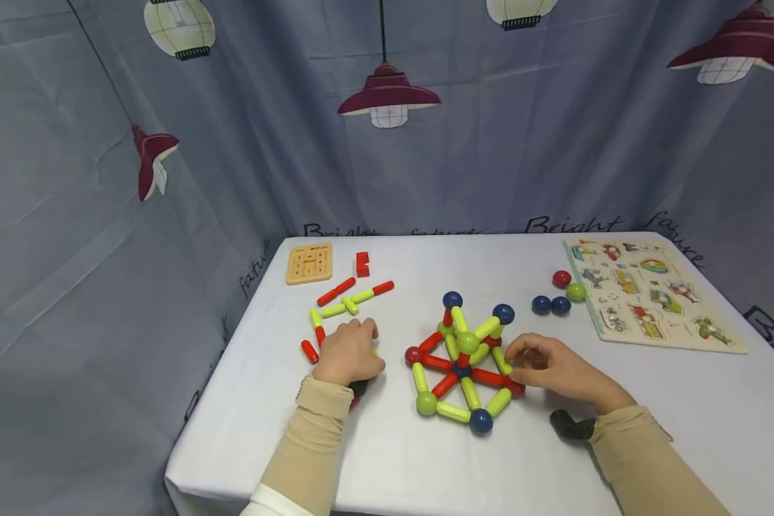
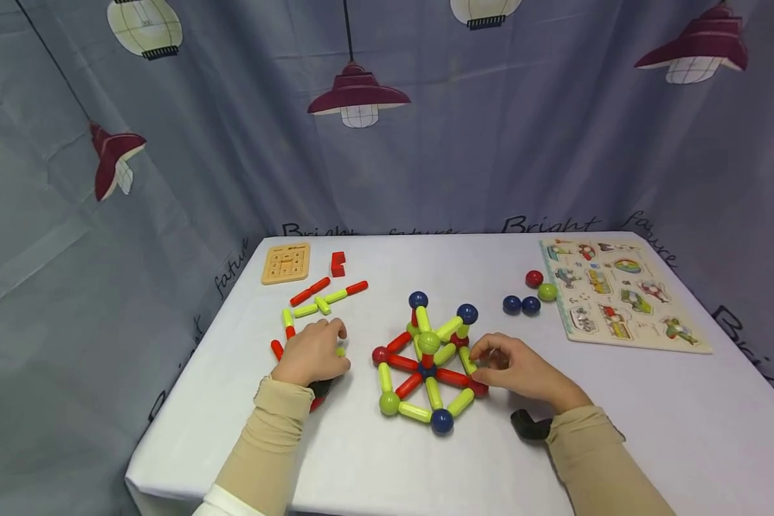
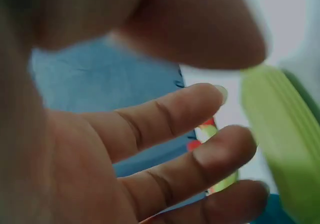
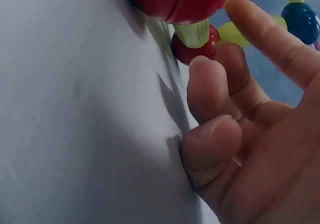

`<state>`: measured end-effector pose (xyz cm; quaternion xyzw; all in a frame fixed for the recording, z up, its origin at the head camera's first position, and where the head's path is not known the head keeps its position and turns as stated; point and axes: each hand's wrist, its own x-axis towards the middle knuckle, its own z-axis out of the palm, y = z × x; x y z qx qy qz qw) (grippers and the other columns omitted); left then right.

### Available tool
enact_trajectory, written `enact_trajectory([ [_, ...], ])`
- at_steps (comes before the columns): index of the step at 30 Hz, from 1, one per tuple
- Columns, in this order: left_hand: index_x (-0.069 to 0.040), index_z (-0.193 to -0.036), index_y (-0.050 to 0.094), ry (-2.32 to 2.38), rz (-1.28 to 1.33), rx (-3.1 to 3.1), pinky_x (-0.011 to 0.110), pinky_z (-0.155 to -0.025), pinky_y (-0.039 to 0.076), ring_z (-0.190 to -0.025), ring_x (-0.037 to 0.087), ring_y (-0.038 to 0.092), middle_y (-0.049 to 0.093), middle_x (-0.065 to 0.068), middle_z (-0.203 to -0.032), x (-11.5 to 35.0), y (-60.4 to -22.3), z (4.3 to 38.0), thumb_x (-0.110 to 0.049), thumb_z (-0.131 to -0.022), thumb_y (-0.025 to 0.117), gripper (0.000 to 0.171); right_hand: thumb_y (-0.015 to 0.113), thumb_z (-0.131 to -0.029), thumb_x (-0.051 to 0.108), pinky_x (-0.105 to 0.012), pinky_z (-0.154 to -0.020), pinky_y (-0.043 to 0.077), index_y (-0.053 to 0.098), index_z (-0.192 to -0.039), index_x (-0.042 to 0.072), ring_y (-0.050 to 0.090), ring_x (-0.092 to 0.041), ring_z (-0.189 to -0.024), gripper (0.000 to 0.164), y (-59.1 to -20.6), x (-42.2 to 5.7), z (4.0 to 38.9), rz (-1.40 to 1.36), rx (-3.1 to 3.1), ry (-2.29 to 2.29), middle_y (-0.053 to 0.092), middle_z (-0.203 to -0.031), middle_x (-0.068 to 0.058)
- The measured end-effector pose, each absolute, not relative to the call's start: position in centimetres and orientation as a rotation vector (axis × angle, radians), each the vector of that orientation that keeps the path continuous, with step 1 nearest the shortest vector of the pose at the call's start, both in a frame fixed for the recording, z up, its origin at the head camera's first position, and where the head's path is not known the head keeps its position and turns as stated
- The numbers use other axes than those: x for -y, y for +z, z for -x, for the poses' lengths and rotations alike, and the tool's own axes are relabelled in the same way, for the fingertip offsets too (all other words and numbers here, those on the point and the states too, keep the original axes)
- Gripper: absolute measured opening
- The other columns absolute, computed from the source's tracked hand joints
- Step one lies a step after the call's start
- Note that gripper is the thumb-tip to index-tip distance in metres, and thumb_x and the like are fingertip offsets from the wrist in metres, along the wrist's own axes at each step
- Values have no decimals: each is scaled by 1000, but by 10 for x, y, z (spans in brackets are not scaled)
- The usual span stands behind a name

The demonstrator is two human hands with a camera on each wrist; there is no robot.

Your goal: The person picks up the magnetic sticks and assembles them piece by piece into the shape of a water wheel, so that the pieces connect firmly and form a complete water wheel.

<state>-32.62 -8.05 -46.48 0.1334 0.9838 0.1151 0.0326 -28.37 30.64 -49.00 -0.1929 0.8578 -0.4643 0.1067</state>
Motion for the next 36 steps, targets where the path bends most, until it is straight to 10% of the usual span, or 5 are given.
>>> enact_trajectory([
  [9, -7, -119, 65, 545, -513, -2990, 36, -82, 55, -87, 22, 61, 64, 9, -103, 78, -472, 335, 1, -88, 68, 32, 82, -88, 23, -29, -64, 43, 68, -112, 15, 54, -21, -82, 29, -491, -311, 283, 551, -2517, -1356, 61, -100, -8],
  [36, -11, -125, 63, 1112, -1032, -2717, 23, -89, 57, -109, 12, 66, 64, -4, -116, 59, -470, 332, -15, -97, 73, 30, 81, -88, 20, -27, -64, 43, 67, -111, 12, 52, -21, -82, 28, -498, -304, 281, 545, -2472, -1384, 57, -91, -8],
])
